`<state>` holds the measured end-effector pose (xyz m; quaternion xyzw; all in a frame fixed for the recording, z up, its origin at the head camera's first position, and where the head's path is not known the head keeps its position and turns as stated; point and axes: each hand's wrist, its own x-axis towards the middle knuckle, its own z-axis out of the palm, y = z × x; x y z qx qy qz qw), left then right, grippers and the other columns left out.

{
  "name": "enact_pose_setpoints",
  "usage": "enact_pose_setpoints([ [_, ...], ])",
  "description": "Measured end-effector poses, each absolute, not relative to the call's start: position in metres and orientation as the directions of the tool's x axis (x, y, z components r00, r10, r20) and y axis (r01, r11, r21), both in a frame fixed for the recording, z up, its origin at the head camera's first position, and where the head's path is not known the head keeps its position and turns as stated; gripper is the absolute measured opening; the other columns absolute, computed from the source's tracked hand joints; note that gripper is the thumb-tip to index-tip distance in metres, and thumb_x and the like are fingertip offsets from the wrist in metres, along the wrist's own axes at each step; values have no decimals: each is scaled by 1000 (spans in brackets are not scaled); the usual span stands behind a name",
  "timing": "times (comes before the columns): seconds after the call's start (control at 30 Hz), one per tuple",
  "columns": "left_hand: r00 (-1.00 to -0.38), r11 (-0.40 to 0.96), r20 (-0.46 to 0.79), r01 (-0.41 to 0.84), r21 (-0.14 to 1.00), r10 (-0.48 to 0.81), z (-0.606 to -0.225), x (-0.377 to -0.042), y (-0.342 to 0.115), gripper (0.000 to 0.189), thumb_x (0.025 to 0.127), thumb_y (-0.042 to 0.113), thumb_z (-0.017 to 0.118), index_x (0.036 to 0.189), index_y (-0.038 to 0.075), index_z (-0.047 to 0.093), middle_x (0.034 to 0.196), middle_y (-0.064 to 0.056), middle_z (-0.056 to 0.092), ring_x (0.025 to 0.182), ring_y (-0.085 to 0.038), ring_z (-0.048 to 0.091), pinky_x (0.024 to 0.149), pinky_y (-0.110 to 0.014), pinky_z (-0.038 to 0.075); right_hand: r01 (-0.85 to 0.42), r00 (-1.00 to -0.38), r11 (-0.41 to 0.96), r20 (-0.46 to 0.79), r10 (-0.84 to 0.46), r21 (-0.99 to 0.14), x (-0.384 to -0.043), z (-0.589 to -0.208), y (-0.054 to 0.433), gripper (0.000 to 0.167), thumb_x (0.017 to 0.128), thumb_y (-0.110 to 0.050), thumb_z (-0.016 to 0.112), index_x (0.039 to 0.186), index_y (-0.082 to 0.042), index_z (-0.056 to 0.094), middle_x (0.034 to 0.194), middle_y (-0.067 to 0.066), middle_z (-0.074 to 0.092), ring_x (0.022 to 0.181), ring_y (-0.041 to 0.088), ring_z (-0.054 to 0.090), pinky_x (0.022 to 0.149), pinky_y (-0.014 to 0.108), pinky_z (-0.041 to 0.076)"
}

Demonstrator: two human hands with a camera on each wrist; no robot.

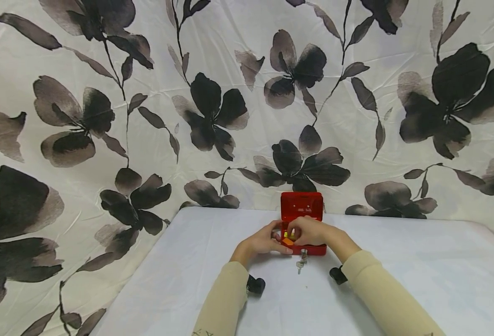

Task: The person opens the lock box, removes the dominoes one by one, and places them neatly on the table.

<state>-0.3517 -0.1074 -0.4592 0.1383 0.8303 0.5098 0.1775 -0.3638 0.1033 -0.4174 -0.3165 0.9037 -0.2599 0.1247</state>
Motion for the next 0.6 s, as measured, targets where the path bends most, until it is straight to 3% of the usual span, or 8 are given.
enact_pose_setpoints([
  [0.33,-892,438,-141,69,896,429,-459,-351,-106,91,80,22,89,156,17,38,132,-4,55,116,-23,50,109,-50,43,-598,-690,600,-40,-723,-532,-371,-423,106,34,86,-5,80,119,-12,73,81,-1,63,78,14,55,73,29,51],
  [0.6,-889,428,-131,79,900,438,-460,-353,-107,91,80,18,89,155,16,38,116,-4,56,107,-21,51,96,-37,46,-602,-678,597,-54,-733,-531,-375,-422,104,33,87,-7,80,119,-11,74,78,-2,61,76,13,53,69,25,48],
])
